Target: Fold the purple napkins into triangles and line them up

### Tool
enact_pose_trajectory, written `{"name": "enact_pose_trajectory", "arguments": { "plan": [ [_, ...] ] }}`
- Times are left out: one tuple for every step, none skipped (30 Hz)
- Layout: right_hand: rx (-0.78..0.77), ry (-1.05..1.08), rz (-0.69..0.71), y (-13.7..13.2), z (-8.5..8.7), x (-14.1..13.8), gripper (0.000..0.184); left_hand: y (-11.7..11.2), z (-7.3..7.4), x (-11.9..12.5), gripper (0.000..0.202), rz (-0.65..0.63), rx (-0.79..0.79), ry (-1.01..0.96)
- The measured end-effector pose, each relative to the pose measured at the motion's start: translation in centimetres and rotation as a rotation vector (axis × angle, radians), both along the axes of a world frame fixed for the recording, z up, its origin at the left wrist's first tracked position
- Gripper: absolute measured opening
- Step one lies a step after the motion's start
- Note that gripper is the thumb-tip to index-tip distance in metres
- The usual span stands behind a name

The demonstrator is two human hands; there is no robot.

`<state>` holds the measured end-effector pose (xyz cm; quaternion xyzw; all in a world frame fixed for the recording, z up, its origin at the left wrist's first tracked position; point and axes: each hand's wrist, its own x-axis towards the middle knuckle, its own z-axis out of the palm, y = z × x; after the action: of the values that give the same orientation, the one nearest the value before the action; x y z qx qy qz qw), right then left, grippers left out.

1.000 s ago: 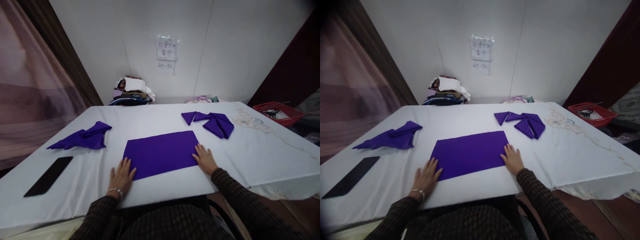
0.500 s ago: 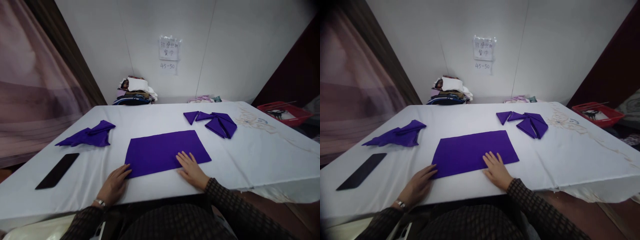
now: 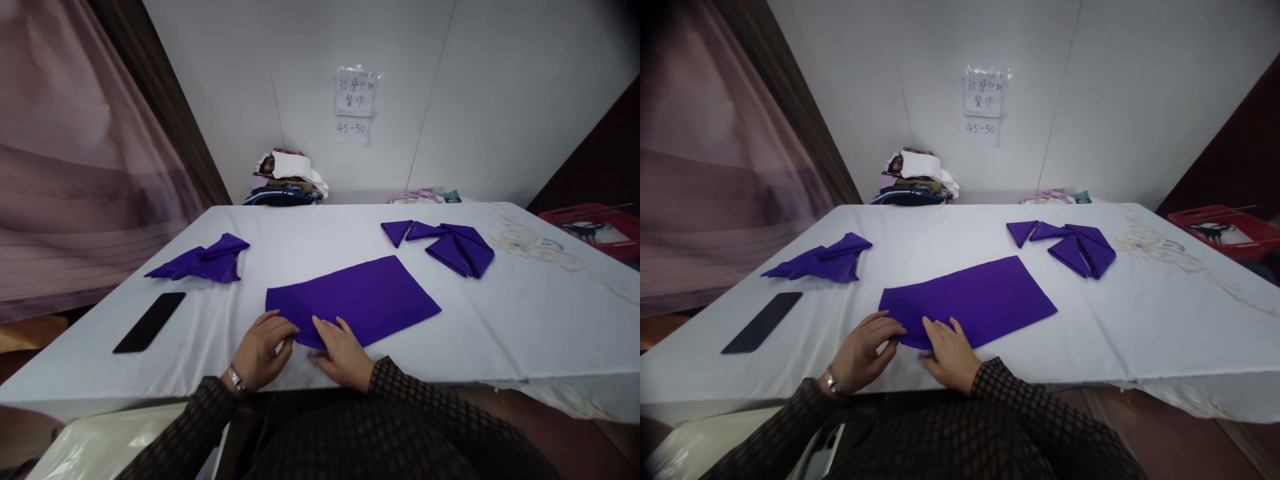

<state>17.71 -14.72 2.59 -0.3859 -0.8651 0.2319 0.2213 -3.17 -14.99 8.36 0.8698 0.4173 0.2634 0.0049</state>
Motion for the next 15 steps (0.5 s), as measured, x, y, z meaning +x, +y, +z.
{"name": "enact_pose_trajectory", "arguments": {
  "plan": [
    [-0.03,0.073,0.006,-0.3,0.1,0.0,0.069,-0.4,0.7,0.6,0.021,-0.029,-0.032,-0.023],
    [-0.072,0.149,0.024,-0.6,0.2,0.1,0.062,-0.8,1.4,1.2,0.021,-0.053,-0.075,-0.046],
    [-0.129,0.223,0.048,-0.8,0.2,0.3,0.051,-1.0,1.9,1.7,0.021,-0.069,-0.129,-0.073],
    [-0.205,0.293,0.074,-1.1,0.4,0.6,0.038,-1.0,2.5,2.2,0.021,-0.075,-0.195,-0.107],
    [-0.296,0.358,0.091,-1.4,0.5,1.0,0.03,-0.8,2.9,2.5,0.022,-0.072,-0.274,-0.15],
    [-0.393,0.422,0.085,-1.6,0.6,1.4,0.029,-0.4,3.4,2.8,0.025,-0.063,-0.361,-0.198],
    [-0.49,0.492,0.051,-1.7,0.8,2.0,0.03,0.2,3.7,2.9,0.029,-0.05,-0.445,-0.25],
    [-0.579,0.575,-0.011,-1.8,1.0,2.7,0.031,1.1,4.0,2.8,0.033,-0.032,-0.518,-0.298],
    [-0.658,0.68,-0.096,-1.7,1.2,3.5,0.03,2.0,4.2,2.5,0.036,-0.009,-0.576,-0.339],
    [-0.728,0.805,-0.196,-1.4,1.4,4.5,0.03,3.1,4.3,2.1,0.038,0.021,-0.615,-0.372],
    [-0.787,0.942,-0.306,-1.1,1.5,5.5,0.03,4.2,4.3,1.6,0.04,0.059,-0.637,-0.402],
    [-0.833,1.081,-0.415,-0.5,1.6,6.7,0.03,5.3,4.1,1.0,0.042,0.109,-0.646,-0.434],
    [-0.861,1.213,-0.521,0.1,1.5,8.0,0.03,6.4,3.7,0.5,0.044,0.165,-0.645,-0.477],
    [-0.878,1.323,-0.614,0.7,1.3,9.2,0.029,7.3,3.2,0.0,0.047,0.221,-0.638,-0.528],
    [-0.89,1.403,-0.693,1.4,1.1,10.4,0.026,8.1,2.5,-0.3,0.049,0.274,-0.631,-0.582]
  ]
}}
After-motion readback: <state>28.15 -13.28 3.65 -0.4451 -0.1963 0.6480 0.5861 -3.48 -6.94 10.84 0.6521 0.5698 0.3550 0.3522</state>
